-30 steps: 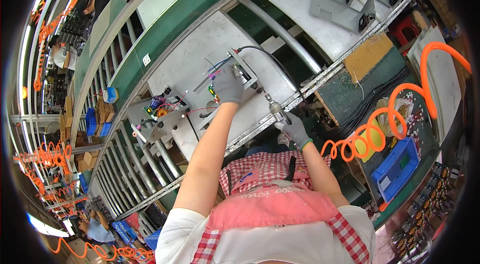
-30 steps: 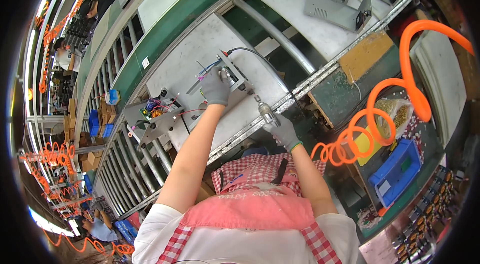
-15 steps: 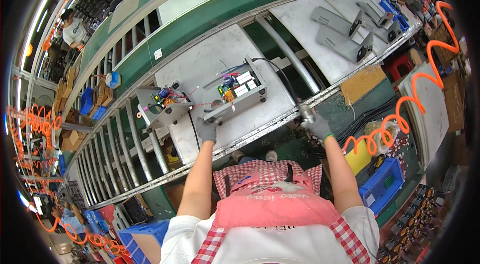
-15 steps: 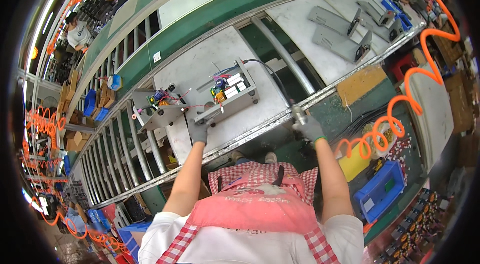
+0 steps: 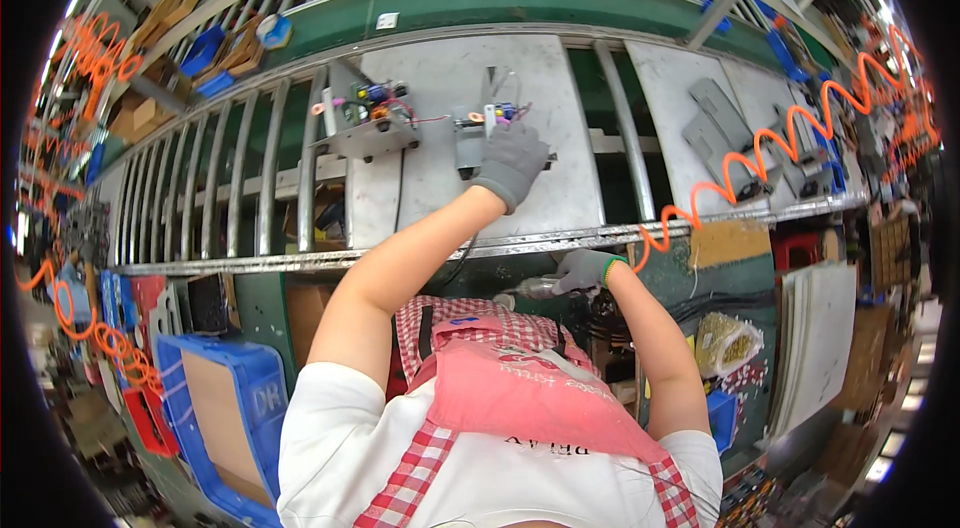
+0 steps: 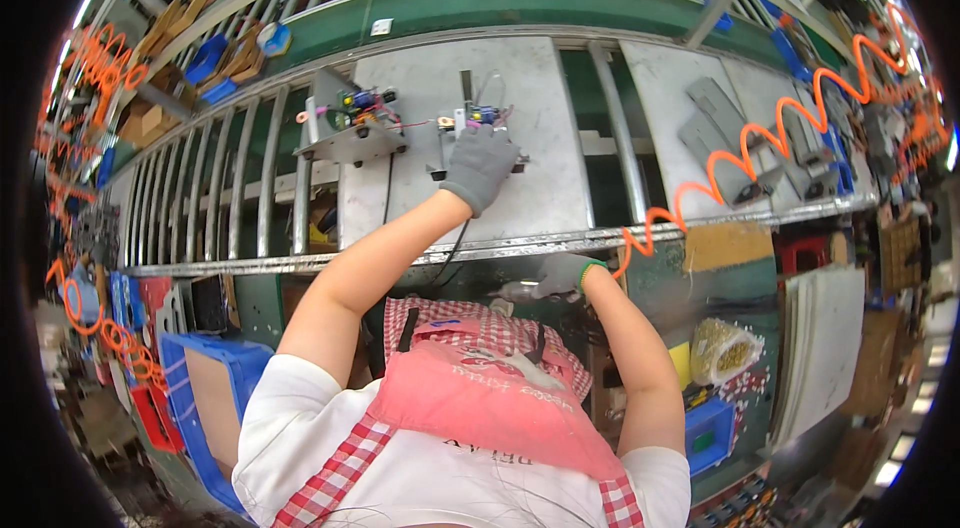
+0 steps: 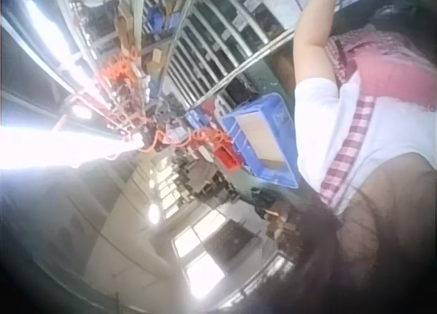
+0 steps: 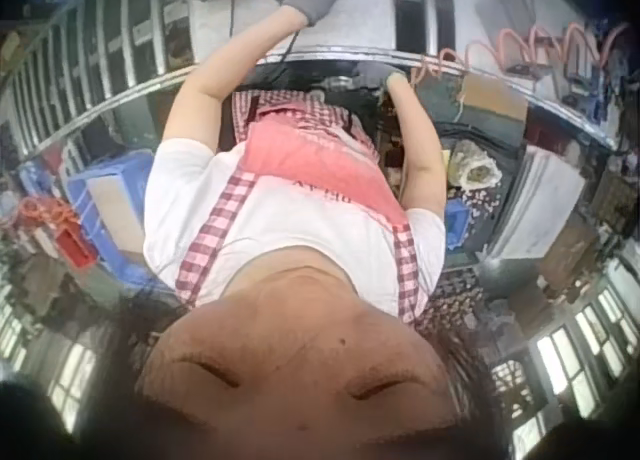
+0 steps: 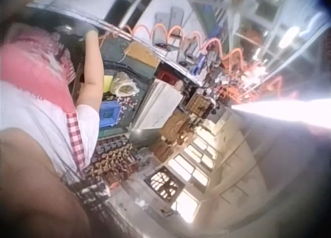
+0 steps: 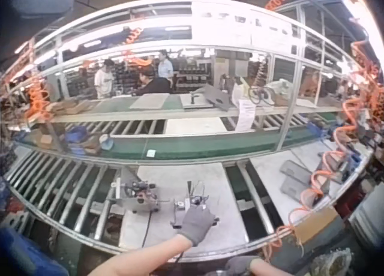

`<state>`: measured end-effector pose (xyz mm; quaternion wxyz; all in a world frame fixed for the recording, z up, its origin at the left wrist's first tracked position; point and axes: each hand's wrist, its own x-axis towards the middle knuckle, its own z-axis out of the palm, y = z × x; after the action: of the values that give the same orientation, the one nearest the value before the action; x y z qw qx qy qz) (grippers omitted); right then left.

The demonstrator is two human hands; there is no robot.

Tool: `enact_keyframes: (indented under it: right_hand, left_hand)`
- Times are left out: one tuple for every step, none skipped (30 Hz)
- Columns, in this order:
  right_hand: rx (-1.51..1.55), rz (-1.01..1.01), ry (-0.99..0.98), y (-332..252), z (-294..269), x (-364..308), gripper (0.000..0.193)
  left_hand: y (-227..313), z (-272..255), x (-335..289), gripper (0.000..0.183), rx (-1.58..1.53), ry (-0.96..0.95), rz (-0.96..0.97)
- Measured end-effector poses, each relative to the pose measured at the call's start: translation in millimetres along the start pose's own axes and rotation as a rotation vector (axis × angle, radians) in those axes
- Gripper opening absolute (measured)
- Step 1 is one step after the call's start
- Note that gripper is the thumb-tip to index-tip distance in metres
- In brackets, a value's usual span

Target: The person assembles electronic components on a workbench, using a hot glue gun to secure wires and a pneumatic screwdriver to fasten screws into metal enclosures. The person handles circuit boards, wires, and metal casings, moving items between the workbench and a blue bin.

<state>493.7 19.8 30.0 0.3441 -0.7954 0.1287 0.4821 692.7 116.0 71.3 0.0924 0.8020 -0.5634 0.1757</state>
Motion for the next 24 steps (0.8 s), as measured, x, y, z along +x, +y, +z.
enact_keyframes:
  right_hand:
    - [-0.046,0.076,0.049,13,1,14,0.042]
    - [-0.107,0.143,0.099,13,-1,23,0.045]
    - [-0.207,0.228,0.062,13,-4,30,0.050]
    - [-0.276,0.238,0.074,18,-4,44,0.050]
    - [-0.350,0.241,0.089,40,-2,72,0.049]
    - [-0.521,0.198,0.089,105,9,129,0.050]
    - [-0.495,0.219,0.163,97,0,135,0.050]
    - [-0.486,0.227,0.214,97,-3,135,0.050]
    - [-0.518,0.249,0.229,98,-6,136,0.050]
    - [-0.543,0.270,0.245,104,-6,133,0.050]
    - [-0.569,0.283,0.250,104,-6,130,0.050]
    - [-0.590,0.300,0.251,104,-5,126,0.050]
    - [-0.611,0.325,0.251,105,-6,119,0.050]
    - [-0.627,0.352,0.246,105,-6,111,0.050]
    - [-0.678,0.357,0.226,102,-13,111,0.050]
    - [-0.667,0.405,0.238,102,-10,102,0.050]
    - [-0.672,0.445,0.231,104,-7,89,0.050]
    - [-0.684,0.482,0.227,101,-5,81,0.050]
    - [-0.710,0.519,0.214,95,-7,77,0.050]
    - [-0.733,0.543,0.197,86,-10,76,0.050]
    - [-0.758,0.566,0.185,77,-13,74,0.050]
    - [-0.763,0.606,0.170,70,-16,56,0.050]
    - [-0.757,0.636,0.150,61,-12,54,0.051]
    - [-0.777,0.642,0.127,47,-10,56,0.051]
  left_hand:
    - [-1,-5,-4,0.005,-0.062,0.060,0.018]
    - [-4,-18,-14,0.007,-0.112,0.123,0.023]
    - [-6,-30,-25,0.008,-0.159,0.188,0.026]
    - [-9,-44,-42,0.005,-0.199,0.214,-0.036]
    - [-11,-58,-60,0.004,-0.232,0.245,-0.101]
    - [-15,-69,-76,0.006,-0.273,0.283,-0.156]
    - [-27,-71,-106,0.007,-0.255,0.237,-0.235]
    - [-37,-69,-131,0.007,-0.260,0.204,-0.286]
    - [-53,-69,-159,0.008,-0.258,0.170,-0.357]
    - [-67,-74,-186,0.008,-0.217,0.150,-0.478]
    - [-83,-82,-214,0.008,-0.171,0.130,-0.607]
    - [-100,-94,-247,0.009,-0.124,0.110,-0.736]
    - [-114,-107,-279,0.011,-0.110,0.121,-0.918]
    - [-129,-128,-308,0.012,-0.106,0.083,-1.109]
    - [-134,-154,-343,0.012,-0.006,0.084,-1.238]
    - [-143,-176,-366,0.012,0.063,0.087,-1.310]
    - [-152,-197,-393,0.013,0.110,0.146,-1.377]
    - [-159,-216,-425,0.014,0.159,0.212,-1.444]
    - [-160,-239,-455,0.014,0.229,0.202,-1.568]
    - [-162,-262,-486,0.015,0.296,0.188,-1.687]
    - [-163,-280,-518,0.016,0.318,0.112,-1.832]
    - [-168,-301,-538,0.018,0.321,0.023,-1.947]
    - [-173,-314,-562,0.024,0.268,-0.084,-1.917]
    - [-180,-308,-596,0.032,0.231,-0.176,-1.888]
